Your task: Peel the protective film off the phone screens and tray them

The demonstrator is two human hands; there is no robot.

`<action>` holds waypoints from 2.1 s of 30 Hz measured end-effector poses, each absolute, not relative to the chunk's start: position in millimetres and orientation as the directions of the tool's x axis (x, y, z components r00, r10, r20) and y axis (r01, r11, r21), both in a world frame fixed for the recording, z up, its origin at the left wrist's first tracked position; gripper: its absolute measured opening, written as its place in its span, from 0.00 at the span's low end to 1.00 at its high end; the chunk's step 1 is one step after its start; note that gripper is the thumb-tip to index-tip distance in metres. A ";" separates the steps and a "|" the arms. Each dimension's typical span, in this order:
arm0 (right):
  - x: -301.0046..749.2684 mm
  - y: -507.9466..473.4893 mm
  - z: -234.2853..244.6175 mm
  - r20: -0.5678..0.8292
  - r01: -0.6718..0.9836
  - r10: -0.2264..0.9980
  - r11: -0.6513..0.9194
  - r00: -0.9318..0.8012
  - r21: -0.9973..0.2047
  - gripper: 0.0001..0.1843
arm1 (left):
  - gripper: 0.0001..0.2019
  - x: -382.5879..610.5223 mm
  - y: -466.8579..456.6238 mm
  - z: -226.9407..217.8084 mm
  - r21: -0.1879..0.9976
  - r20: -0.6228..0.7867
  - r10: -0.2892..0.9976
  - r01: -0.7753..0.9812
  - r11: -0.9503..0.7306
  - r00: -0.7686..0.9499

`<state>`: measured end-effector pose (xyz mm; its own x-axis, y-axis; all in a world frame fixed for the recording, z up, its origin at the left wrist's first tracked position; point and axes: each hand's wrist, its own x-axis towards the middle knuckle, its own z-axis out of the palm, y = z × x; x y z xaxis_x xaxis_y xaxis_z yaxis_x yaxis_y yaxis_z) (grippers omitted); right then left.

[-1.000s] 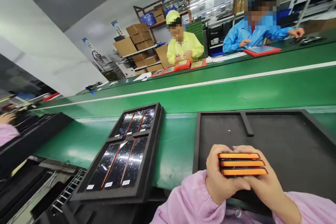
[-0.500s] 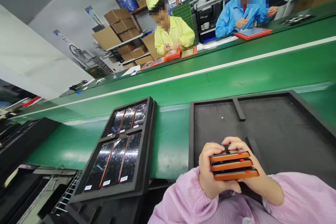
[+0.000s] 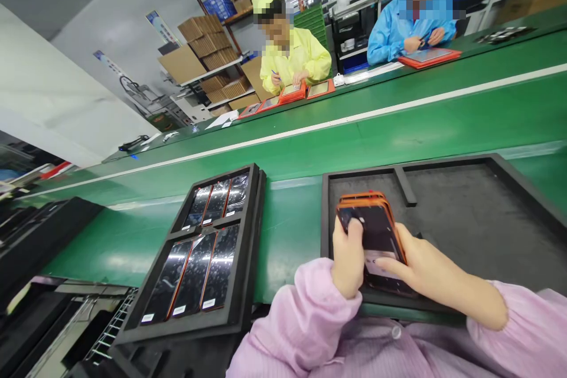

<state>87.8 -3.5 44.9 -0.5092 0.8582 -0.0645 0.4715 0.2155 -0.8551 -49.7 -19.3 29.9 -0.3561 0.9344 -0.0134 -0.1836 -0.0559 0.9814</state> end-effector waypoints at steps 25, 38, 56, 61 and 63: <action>92.9 11.4 11.5 -0.014 0.522 0.886 0.261 -0.464 -0.812 0.28 | 0.04 -57.6 58.6 13.4 0.991 -0.120 0.989 -0.064 0.115 -0.088; 96.1 16.7 53.3 0.469 0.099 0.129 0.991 -0.873 -0.090 0.11 | 0.17 -62.5 51.0 17.0 0.999 -0.019 0.995 -0.031 0.016 -0.095; 79.2 -13.3 67.9 0.537 -0.164 0.763 0.514 -0.360 -0.842 0.11 | 0.19 -80.1 -28.1 1.2 0.794 0.582 0.792 0.081 -0.602 0.181; 87.2 -20.0 63.9 0.593 -0.128 0.682 0.604 -0.428 -0.787 0.10 | 0.10 -77.3 -30.1 8.2 0.720 0.662 0.723 0.101 -0.687 0.196; 89.8 -21.7 62.1 0.603 -0.114 0.660 0.627 -0.448 -0.771 0.10 | 0.08 -76.4 -30.9 11.2 0.723 0.655 0.728 0.113 -0.681 0.201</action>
<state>89.8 -21.7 62.1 -0.4484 0.6598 0.6030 -0.1141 0.6268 -0.7708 -76.4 -30.9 11.2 0.2014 0.7284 0.6549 0.1131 -0.6814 0.7231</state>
